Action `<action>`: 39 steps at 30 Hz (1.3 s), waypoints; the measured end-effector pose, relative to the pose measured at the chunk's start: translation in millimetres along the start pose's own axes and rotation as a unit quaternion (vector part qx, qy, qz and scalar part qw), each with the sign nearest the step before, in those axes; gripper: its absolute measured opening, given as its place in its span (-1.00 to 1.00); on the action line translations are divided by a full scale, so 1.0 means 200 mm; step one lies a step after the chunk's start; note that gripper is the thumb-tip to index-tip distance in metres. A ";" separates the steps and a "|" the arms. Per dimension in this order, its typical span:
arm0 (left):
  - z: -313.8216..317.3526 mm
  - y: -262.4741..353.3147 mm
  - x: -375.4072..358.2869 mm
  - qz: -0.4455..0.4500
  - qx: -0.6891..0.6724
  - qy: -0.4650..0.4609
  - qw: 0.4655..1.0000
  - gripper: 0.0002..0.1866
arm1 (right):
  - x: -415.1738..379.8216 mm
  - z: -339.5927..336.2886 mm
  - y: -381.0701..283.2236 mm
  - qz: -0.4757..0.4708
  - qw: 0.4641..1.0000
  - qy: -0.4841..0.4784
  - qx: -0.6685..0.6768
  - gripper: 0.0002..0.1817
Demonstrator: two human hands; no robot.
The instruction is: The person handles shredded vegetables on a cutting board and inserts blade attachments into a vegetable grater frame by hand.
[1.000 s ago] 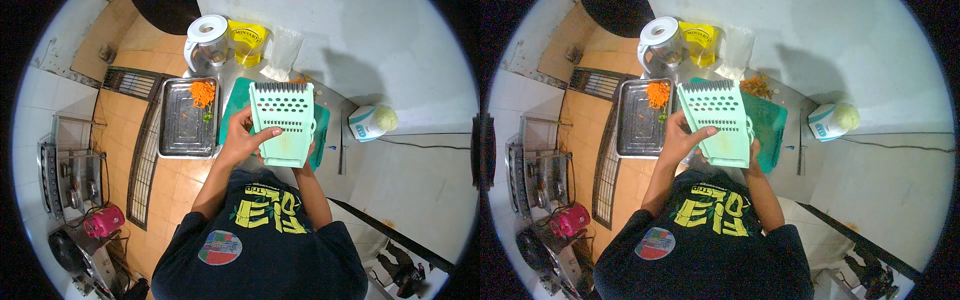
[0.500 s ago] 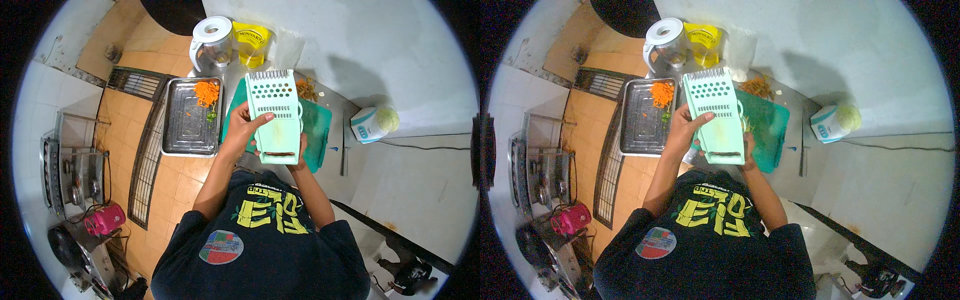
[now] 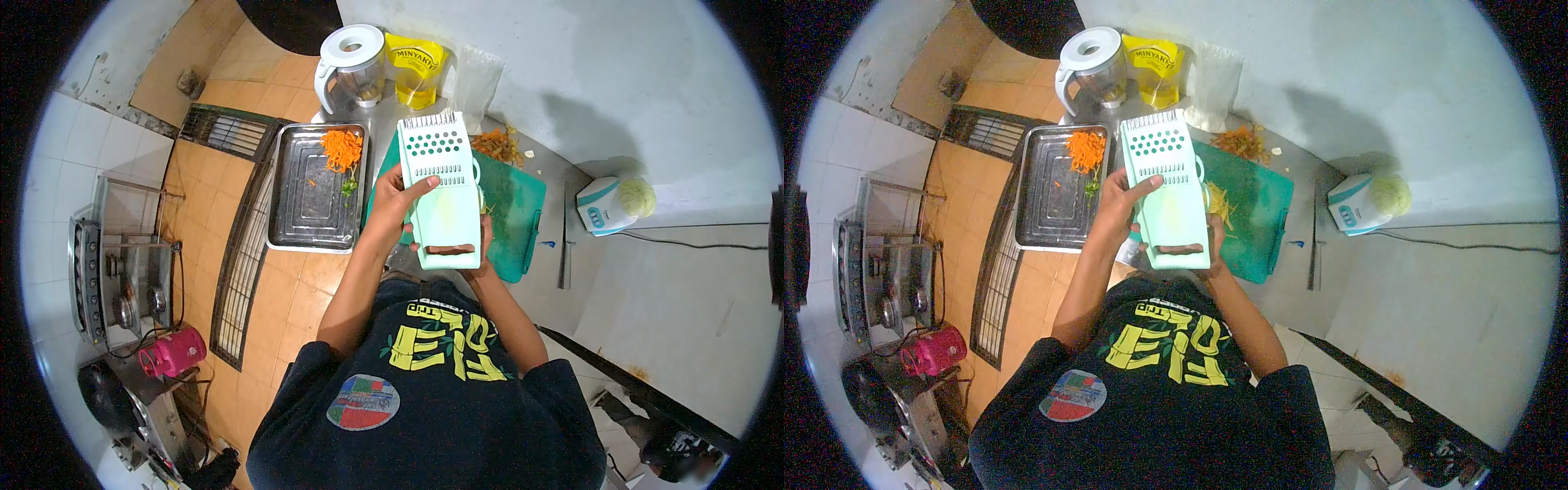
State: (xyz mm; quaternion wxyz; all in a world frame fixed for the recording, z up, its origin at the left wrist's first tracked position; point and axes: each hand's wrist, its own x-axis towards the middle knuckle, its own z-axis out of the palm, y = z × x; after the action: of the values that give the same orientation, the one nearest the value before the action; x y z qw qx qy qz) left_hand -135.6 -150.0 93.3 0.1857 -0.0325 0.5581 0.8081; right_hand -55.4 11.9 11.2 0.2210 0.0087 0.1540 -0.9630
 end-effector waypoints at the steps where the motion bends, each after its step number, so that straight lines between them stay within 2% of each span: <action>1: -0.01 0.00 0.00 -0.003 0.003 -0.002 1.000 -0.61 | 0.00 0.01 0.00 -0.002 1.000 0.001 0.021 0.08; 6: 0.00 0.01 0.01 -0.015 0.003 0.006 1.000 -0.62 | 0.01 0.10 -0.01 -0.009 0.996 -0.024 0.082 -0.09; 9: 0.00 0.00 0.03 -0.030 -0.007 0.028 0.999 -0.61 | 0.03 0.09 -0.01 -0.012 0.998 -0.044 0.050 -0.15; 11: 0.00 -0.01 0.03 -0.030 -0.012 0.037 0.999 -0.60 | 0.03 0.09 -0.03 0.022 0.995 -0.027 0.098 -0.18; 15: -0.02 -0.03 0.04 -0.034 -0.038 0.037 0.998 -0.62 | 0.02 0.22 -0.03 0.016 0.993 0.006 0.116 -0.21; 18: -0.02 0.00 0.03 -0.052 -0.011 0.059 0.997 -0.62 | 0.03 0.08 -0.03 0.059 0.997 -0.036 0.040 -0.16; 21: -0.03 -0.02 0.04 -0.048 0.020 0.070 0.996 -0.57 | 0.01 0.03 -0.01 0.062 0.996 0.050 0.034 -0.17; 26: -0.07 -0.08 0.08 -0.060 -0.025 0.076 0.995 -0.58 | 0.03 0.04 0.01 0.075 0.997 0.029 0.005 -0.17; 28: -0.09 -0.10 0.09 -0.062 -0.052 0.075 0.994 -0.59 | 0.03 0.03 0.01 0.076 0.996 0.044 -0.024 -0.19; 30: -0.11 -0.13 0.10 -0.060 -0.071 0.069 0.993 -0.60 | 0.05 -0.01 0.03 0.058 0.990 0.108 -0.071 -0.20; 33: -0.14 -0.14 0.11 -0.066 -0.007 0.069 0.995 -0.57 | 0.07 -0.04 0.04 0.042 0.990 0.086 -0.106 -0.23; 36: -0.19 -0.20 0.12 -0.050 0.154 0.049 0.986 -0.51 | 0.11 -0.09 0.10 0.003 0.972 0.188 -0.139 -0.25; 39: -0.27 -0.27 0.12 -0.001 0.242 -0.005 0.970 -0.47 | 0.13 -0.04 0.11 -0.005 0.952 0.203 -0.228 -0.29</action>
State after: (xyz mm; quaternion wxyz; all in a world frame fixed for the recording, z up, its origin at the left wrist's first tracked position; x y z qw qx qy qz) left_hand -147.7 -177.5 19.4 0.1918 0.0168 0.7363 0.6487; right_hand -69.8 -16.4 -4.5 0.1763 0.1526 0.4107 -0.8814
